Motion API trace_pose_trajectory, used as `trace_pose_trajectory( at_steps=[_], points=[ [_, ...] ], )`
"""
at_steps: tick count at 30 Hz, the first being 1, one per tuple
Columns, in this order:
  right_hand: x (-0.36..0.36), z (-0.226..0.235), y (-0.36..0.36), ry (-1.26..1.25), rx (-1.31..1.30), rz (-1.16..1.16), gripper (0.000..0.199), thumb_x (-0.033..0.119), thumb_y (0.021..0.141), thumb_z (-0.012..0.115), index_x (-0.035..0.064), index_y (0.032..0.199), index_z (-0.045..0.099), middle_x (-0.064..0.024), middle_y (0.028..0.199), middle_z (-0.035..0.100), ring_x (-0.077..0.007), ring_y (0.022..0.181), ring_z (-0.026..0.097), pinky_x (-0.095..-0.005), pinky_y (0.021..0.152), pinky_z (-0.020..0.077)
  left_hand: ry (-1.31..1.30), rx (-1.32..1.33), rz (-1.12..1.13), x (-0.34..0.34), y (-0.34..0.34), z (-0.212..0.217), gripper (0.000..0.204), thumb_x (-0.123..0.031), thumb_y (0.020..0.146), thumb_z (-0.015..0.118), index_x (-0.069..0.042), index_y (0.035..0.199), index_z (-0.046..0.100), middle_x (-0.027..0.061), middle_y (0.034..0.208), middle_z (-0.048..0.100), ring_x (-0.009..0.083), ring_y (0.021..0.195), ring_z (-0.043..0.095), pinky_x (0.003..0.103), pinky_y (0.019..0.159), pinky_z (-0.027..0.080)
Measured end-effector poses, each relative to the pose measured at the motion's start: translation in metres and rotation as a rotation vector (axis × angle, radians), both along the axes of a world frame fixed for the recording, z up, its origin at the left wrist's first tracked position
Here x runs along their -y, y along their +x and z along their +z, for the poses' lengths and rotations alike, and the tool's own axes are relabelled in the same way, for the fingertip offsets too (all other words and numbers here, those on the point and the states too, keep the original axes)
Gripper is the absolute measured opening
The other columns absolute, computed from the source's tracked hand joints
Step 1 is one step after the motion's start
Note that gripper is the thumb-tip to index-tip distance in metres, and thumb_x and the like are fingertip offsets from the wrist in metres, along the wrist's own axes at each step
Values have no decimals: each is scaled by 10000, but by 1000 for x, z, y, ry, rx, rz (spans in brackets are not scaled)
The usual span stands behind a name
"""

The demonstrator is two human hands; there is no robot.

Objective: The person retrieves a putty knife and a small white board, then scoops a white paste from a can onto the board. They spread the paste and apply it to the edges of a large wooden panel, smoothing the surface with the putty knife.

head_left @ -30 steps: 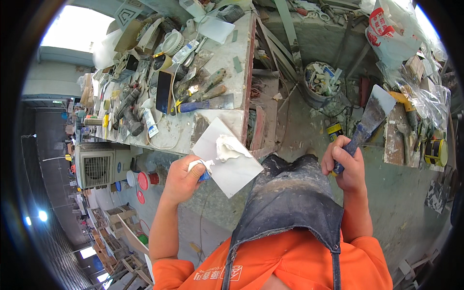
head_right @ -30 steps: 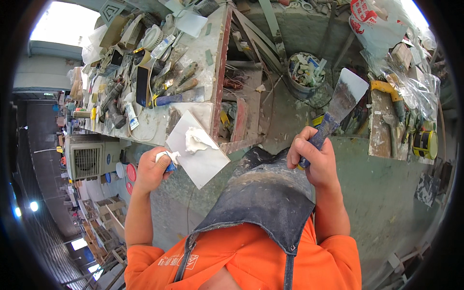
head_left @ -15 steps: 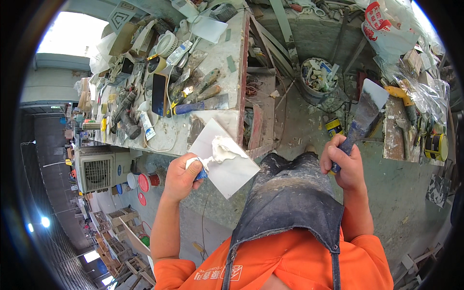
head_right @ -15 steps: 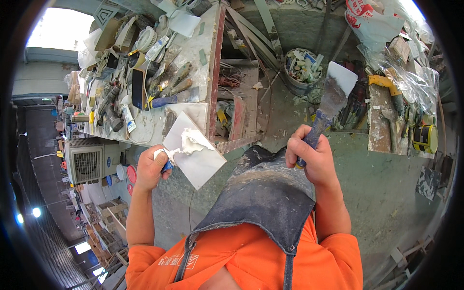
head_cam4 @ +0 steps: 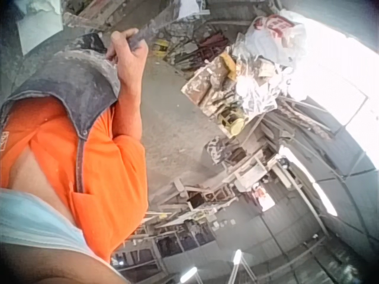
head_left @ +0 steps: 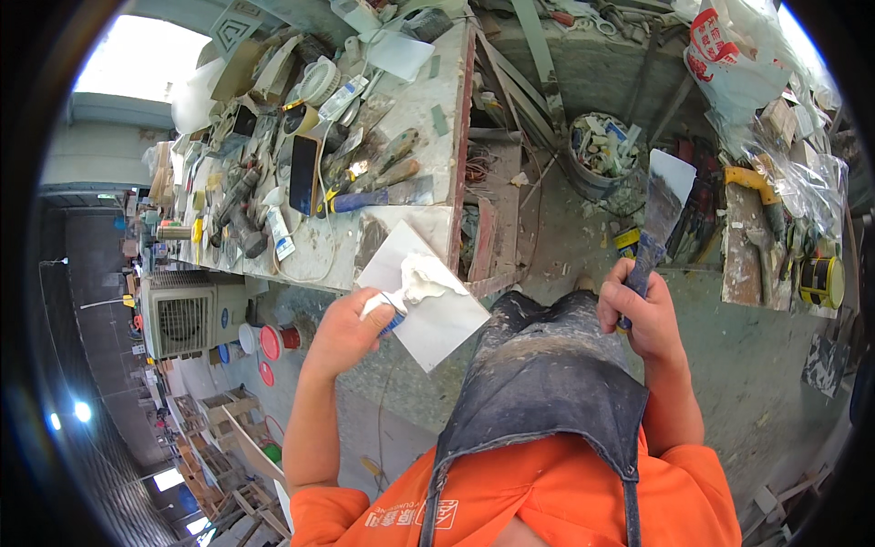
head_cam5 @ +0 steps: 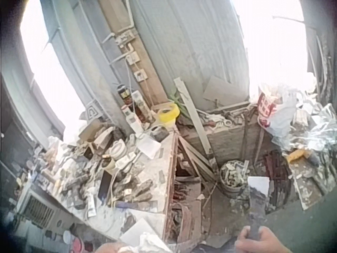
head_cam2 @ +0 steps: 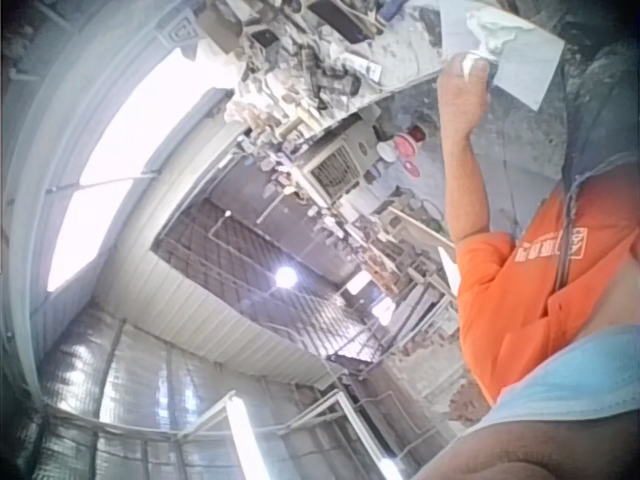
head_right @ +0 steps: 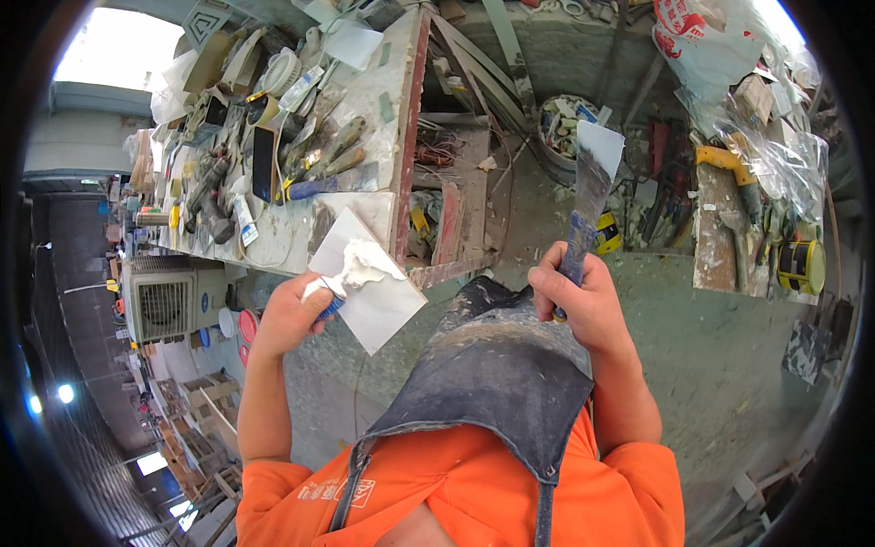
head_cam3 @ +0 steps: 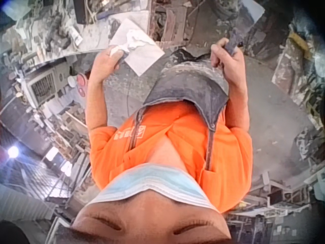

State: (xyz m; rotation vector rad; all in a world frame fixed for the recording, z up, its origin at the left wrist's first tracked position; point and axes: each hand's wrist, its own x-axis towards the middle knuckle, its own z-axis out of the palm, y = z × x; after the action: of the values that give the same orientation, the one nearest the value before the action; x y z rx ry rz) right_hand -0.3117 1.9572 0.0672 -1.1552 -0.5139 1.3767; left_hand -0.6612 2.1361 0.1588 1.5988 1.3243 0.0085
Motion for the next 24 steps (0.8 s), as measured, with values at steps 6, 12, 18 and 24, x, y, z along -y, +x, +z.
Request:
trace_pose_trajectory(
  at_steps=[6,12,18,24],
  points=[
    [1,4,-3,-17,0,-2,209,151,926,676,71,815,517,-35,626,576,-137,542,553,-282,515,423,-7,-143,-101,14,-8,17,321,-298,950,666,-4,1078,663,48,775,638,113,644,587,305,599,482],
    [-4,17,-16,-9,50,25,158,161,953,646,41,960,544,-25,618,558,-117,531,534,-261,498,392,193,-161,-13,-17,-35,25,358,-276,913,675,5,1134,662,105,864,687,188,747,650,353,702,517],
    [-12,38,-44,-79,164,75,235,206,1046,490,26,1192,529,-54,774,593,-120,560,563,-258,483,428,665,-424,113,-87,-87,-38,476,-276,898,699,16,1262,610,230,1164,676,425,1116,615,456,963,478],
    [-18,41,-50,-133,167,95,278,196,1042,491,26,1241,580,-36,762,601,-109,579,564,-254,498,438,1197,-172,319,-15,-89,-70,548,-201,923,685,39,1381,500,218,1304,597,380,1211,572,465,1034,450]
  ],
)
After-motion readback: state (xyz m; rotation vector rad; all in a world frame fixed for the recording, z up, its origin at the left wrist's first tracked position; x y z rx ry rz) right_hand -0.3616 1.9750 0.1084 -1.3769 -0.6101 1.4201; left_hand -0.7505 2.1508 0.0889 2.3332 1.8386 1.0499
